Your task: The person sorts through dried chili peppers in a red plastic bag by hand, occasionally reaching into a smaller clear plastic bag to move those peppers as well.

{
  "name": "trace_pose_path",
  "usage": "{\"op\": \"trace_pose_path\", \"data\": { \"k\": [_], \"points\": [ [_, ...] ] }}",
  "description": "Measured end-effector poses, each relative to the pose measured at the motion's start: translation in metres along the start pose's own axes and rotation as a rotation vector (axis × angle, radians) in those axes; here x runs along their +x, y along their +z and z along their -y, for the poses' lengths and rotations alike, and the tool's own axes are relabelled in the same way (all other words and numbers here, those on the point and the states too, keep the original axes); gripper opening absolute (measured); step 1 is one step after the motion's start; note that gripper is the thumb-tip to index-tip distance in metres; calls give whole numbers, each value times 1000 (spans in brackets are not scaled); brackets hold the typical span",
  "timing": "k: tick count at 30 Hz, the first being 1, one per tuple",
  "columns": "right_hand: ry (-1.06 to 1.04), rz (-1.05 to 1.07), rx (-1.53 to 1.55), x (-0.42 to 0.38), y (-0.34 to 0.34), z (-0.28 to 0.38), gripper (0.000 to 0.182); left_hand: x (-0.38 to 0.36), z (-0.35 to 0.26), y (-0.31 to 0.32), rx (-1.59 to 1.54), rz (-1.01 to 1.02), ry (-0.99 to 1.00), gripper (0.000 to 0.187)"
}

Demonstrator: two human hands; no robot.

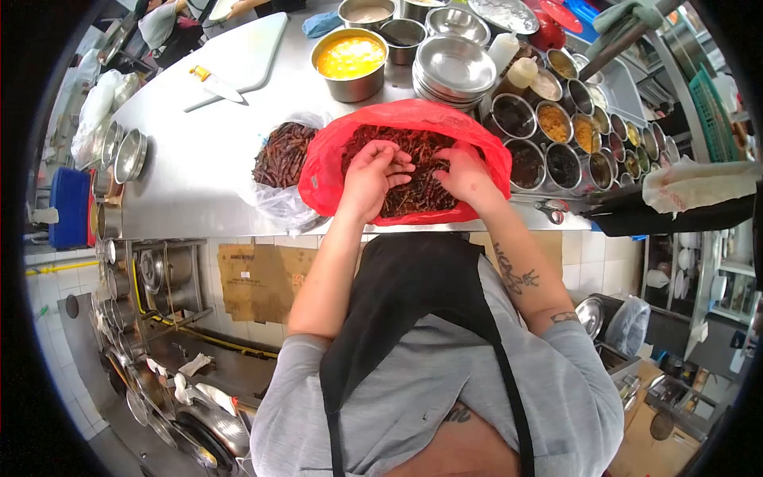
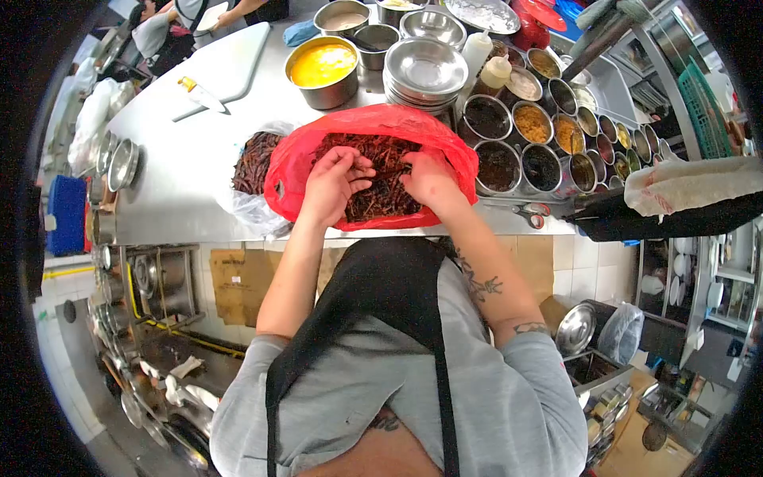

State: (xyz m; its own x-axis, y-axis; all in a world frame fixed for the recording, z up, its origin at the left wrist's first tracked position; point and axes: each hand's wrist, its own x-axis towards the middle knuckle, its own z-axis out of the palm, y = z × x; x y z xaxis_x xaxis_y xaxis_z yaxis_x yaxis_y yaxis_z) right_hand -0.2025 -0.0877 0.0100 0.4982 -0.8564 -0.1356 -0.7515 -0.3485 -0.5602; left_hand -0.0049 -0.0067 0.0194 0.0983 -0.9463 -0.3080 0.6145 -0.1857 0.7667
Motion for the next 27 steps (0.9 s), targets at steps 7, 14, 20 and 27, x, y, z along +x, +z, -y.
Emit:
{"op": "trace_pose_path", "data": {
  "k": [7, 14, 20, 27],
  "points": [
    [-165, -127, 105, -9, -10, 0, 21, -11, 12, -3, 313, -99, 70, 19],
    [-122, -67, 107, 0, -19, 28, 21, -2, 4, 24, 816, -26, 339, 24],
    [-289, 192, 538, 13, -35, 26, 12, 10, 5, 16, 22, 132, -32, 26],
    [-376, 321, 1026, 30, -23, 15, 9, 7, -6, 19, -335, 68, -26, 33]
  ]
}}
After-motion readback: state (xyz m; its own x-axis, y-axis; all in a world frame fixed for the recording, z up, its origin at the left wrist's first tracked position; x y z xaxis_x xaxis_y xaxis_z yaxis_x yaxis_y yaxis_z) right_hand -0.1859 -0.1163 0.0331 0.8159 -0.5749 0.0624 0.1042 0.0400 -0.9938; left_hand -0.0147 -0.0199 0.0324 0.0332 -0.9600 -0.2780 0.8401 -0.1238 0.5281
